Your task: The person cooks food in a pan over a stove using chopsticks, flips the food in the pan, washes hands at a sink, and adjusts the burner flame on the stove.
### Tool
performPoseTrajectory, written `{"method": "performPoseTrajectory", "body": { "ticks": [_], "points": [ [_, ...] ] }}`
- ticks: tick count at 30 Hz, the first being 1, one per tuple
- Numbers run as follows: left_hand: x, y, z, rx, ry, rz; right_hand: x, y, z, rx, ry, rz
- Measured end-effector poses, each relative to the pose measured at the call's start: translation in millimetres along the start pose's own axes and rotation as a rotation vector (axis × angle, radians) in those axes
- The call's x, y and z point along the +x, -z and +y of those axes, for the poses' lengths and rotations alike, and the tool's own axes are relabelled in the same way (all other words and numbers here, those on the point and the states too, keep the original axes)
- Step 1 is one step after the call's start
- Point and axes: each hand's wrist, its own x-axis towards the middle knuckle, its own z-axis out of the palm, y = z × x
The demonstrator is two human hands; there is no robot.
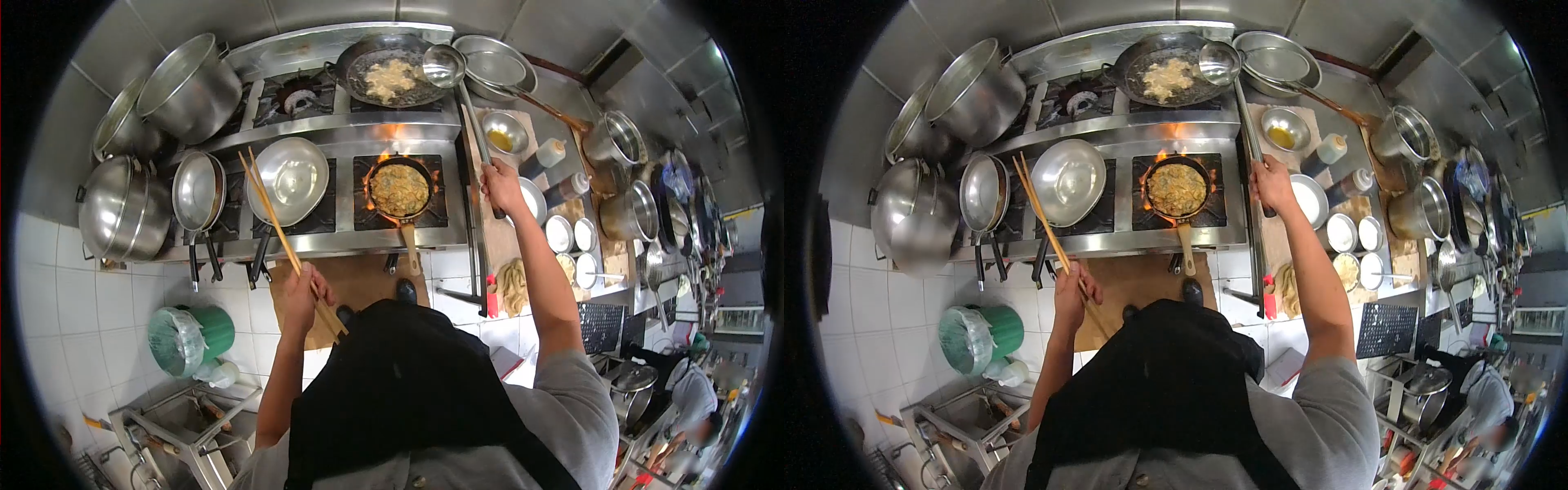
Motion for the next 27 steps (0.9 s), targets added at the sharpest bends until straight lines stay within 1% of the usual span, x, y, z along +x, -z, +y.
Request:
{"method": "performPoseTrajectory", "body": {
  "ticks": [2,5,7,10,16,19,22,25,27],
  "points": [
    [-9.2,2.9,-0.8,0.002,-0.022,0.076,12.2,-4.6,-2.6,-0.004,-0.026,-0.039],
    [-13.2,22.8,-13.0,-0.087,-0.022,0.204,19.4,-7.0,-4.8,-0.069,-0.046,-0.104],
    [-16.8,35.5,-17.8,-0.078,-0.05,0.244,23.0,-10.8,-6.2,-0.104,-0.069,-0.133],
    [-21.5,53.3,-18.7,-0.06,-0.063,0.28,33.9,-14.2,5.6,-0.073,-0.095,-0.173],
    [-23.9,68.1,-15.0,-0.006,-0.098,0.326,30.6,-19.0,1.5,-0.143,-0.075,-0.165],
    [-24.0,71.2,-13.3,0.023,-0.1,0.325,24.8,-21.2,-4.6,-0.025,-0.136,-0.174],
    [-24.9,73.1,-12.5,0.034,-0.102,0.313,19.0,-17.4,-4.5,0.308,-0.201,-0.268],
    [-22.3,76.8,-16.5,0.035,-0.094,0.289,10.5,-12.2,-10.0,0.507,-0.298,-0.319],
    [-21.6,78.5,-18.2,0.048,-0.086,0.273,-2.0,-5.7,-15.7,0.547,-0.314,-0.348]
  ]
}}
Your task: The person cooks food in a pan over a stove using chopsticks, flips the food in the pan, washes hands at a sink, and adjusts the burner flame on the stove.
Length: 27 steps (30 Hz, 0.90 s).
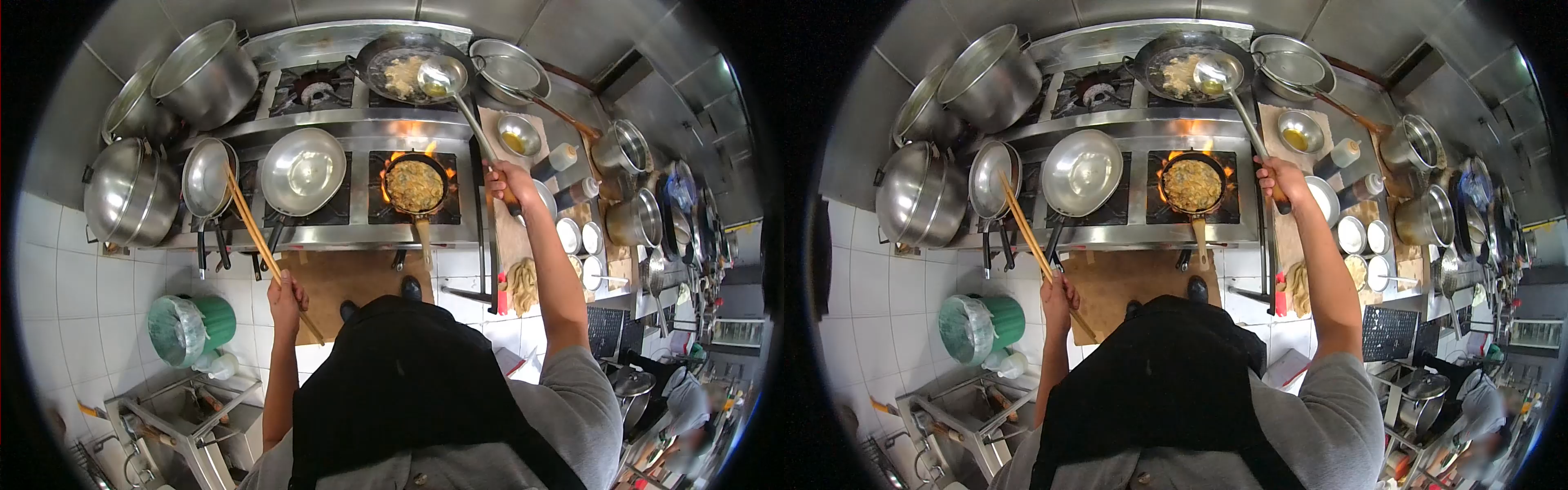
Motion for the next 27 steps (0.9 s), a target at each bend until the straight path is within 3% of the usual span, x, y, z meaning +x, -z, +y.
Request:
{"method": "performPoseTrajectory", "body": {
  "ticks": [6,13,20,27],
  "points": [
    [4.3,1.3,-4.2,0.049,0.029,-0.09,-67.3,-2.1,-1.4,0.09,-0.04,-0.115],
    [14.8,14.6,-19.7,0.199,0.053,-0.18,-148.0,-13.4,41.4,-0.012,-0.083,0.07],
    [16.9,25.1,-34.5,0.265,0.158,-0.245,-167.8,-12.2,128.8,-0.106,-0.095,0.153],
    [14.9,20.3,-30.3,0.324,0.114,-0.273,-160.9,-40.8,147.3,-0.153,-0.092,0.163]
  ]
}}
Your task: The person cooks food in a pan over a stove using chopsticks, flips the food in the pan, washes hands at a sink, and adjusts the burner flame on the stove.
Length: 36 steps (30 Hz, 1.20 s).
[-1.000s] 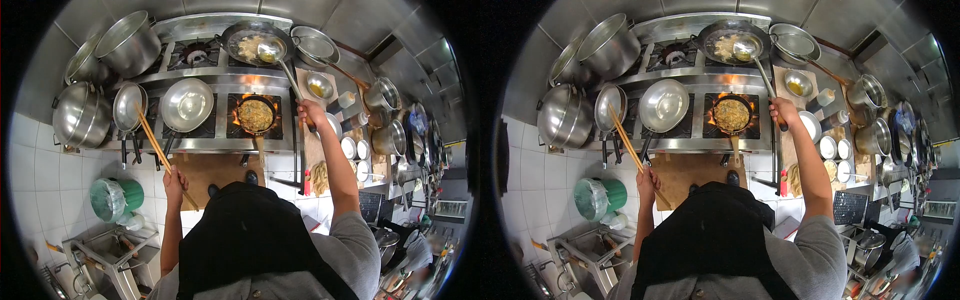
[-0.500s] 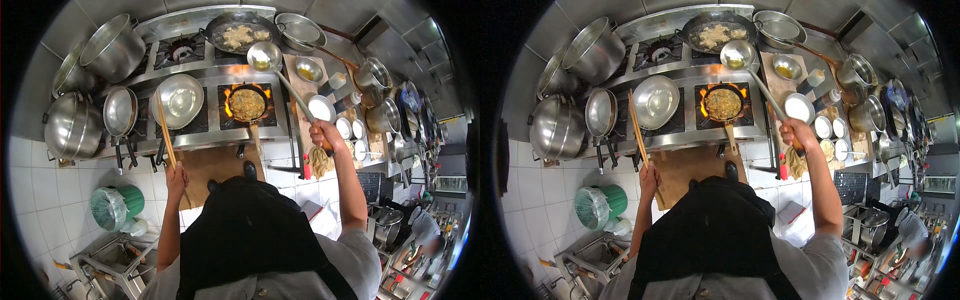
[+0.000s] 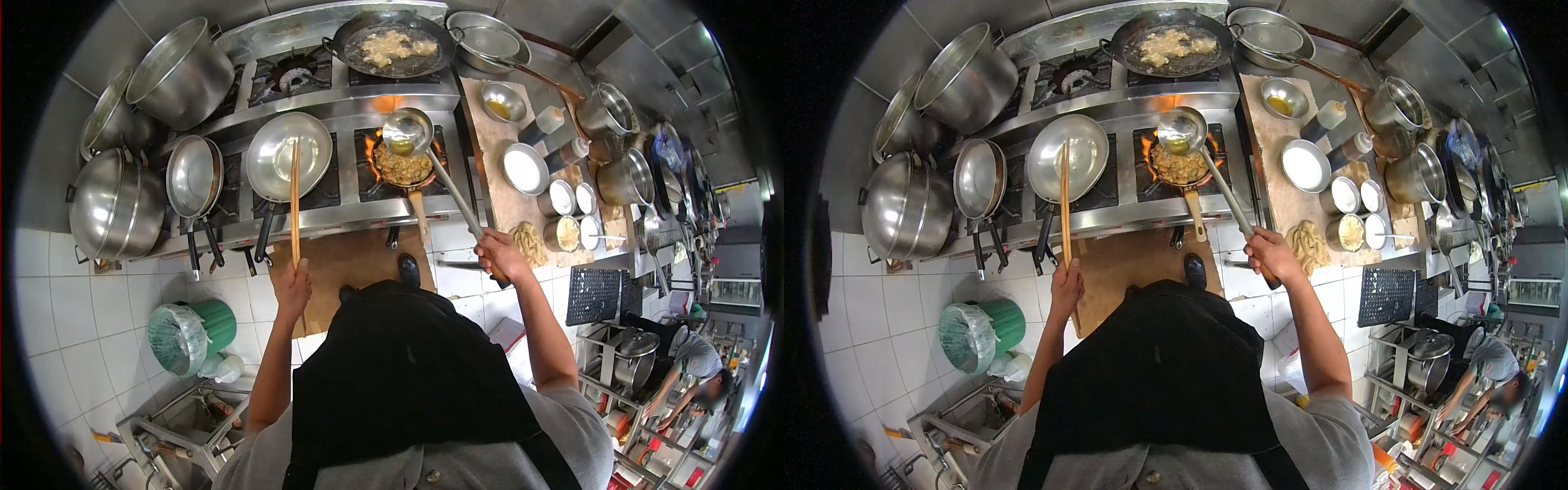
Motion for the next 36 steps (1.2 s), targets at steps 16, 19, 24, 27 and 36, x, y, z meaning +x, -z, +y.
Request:
{"method": "performPoseTrajectory", "body": {
  "ticks": [16,19,24,27,36],
  "points": [
    [-11.7,1.0,-12.9,0.024,0.013,0.034,47.7,-0.7,-22.5,-0.227,0.127,0.048],
    [-9.9,-0.9,-12.9,0.004,0.014,0.016,49.5,9.8,-23.2,-0.233,0.143,0.057],
    [-3.5,-6.4,-5.9,0.034,0.006,0.001,37.0,20.0,-24.8,-0.206,0.163,0.112],
    [1.3,-9.5,-3.3,0.082,-0.02,-0.014,30.7,30.2,-19.8,-0.235,0.155,0.13],
    [13.7,-16.7,-0.8,0.138,-0.042,-0.092,-4.5,34.1,-3.7,-0.31,0.167,0.218]
  ]
}}
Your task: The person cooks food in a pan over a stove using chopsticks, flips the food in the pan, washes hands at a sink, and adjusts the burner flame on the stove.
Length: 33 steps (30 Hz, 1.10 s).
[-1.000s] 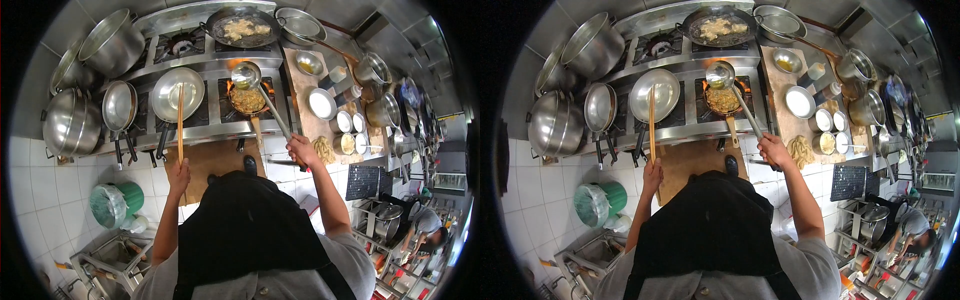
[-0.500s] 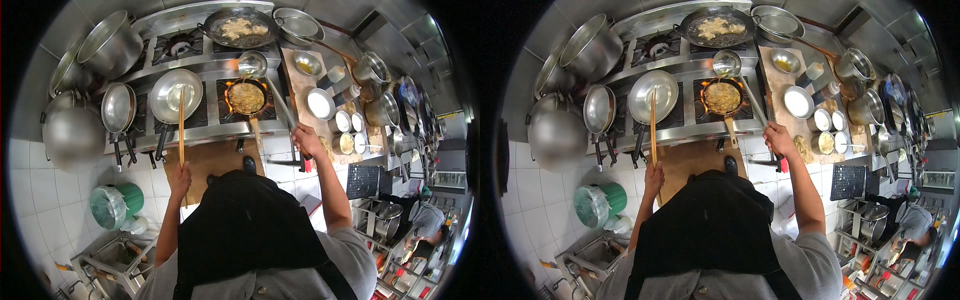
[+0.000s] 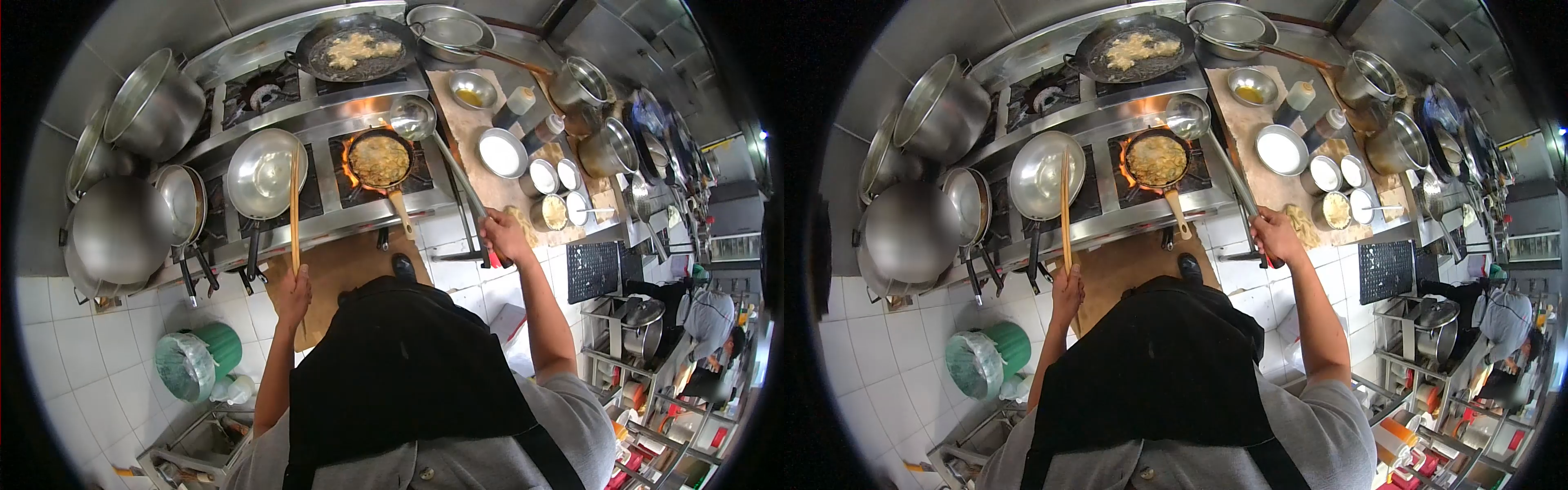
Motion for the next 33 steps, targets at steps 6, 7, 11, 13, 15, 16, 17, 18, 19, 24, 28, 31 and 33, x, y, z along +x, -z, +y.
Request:
{"method": "performPoseTrajectory", "body": {
  "ticks": [6,7,11,13,15,16,17,18,19,24,28,31,33],
  "points": [
    [-1.4,-1.2,8.3,0.004,-0.006,-0.017,-12.8,1.2,14.9,0.056,-0.005,-0.031],
    [-2.7,-1.1,8.9,0.001,-0.013,-0.017,-13.7,0.7,18.7,0.085,0.013,-0.038],
    [-7.2,0.7,9.3,0.037,0.016,0.021,-30.1,-4.1,11.4,0.038,0.012,-0.018],
    [-8.9,2.4,4.0,0.082,-0.002,0.03,-35.1,-7.0,11.3,-0.026,0.059,-0.019],
    [-8.3,1.7,0.2,0.11,-0.009,0.032,-36.6,-9.2,11.5,-0.034,0.07,-0.015],
    [-7.8,1.7,-1.4,0.115,-0.006,0.034,-38.0,-10.4,11.0,-0.037,0.075,-0.012],
    [-7.3,1.7,-2.9,0.12,-0.002,0.035,-40.6,-11.3,9.9,-0.072,0.081,0.005],
    [-6.5,1.8,-5.7,0.079,0.006,0.022,-45.9,-14.3,1.6,-0.106,0.088,0.023],
    [-5.6,1.9,-8.4,0.037,0.015,0.01,-50.1,-16.4,-4.0,-0.141,0.095,0.04],
    [0.6,4.7,-33.7,0.152,-0.035,0.037,-60.9,-22.5,10.6,-0.309,0.35,0.174],
    [18.7,12.9,-120.5,0.323,-0.189,0.082,-46.3,-40.3,52.3,-0.145,0.24,0.173],
    [12.7,-0.9,-107.8,0.161,-0.037,0.065,-29.9,-39.7,66.1,-0.222,0.284,0.206],
    [-0.3,-4.5,-93.3,0.007,0.076,0.049,-21.9,-35.3,66.1,-0.288,0.303,0.311]
  ]
}}
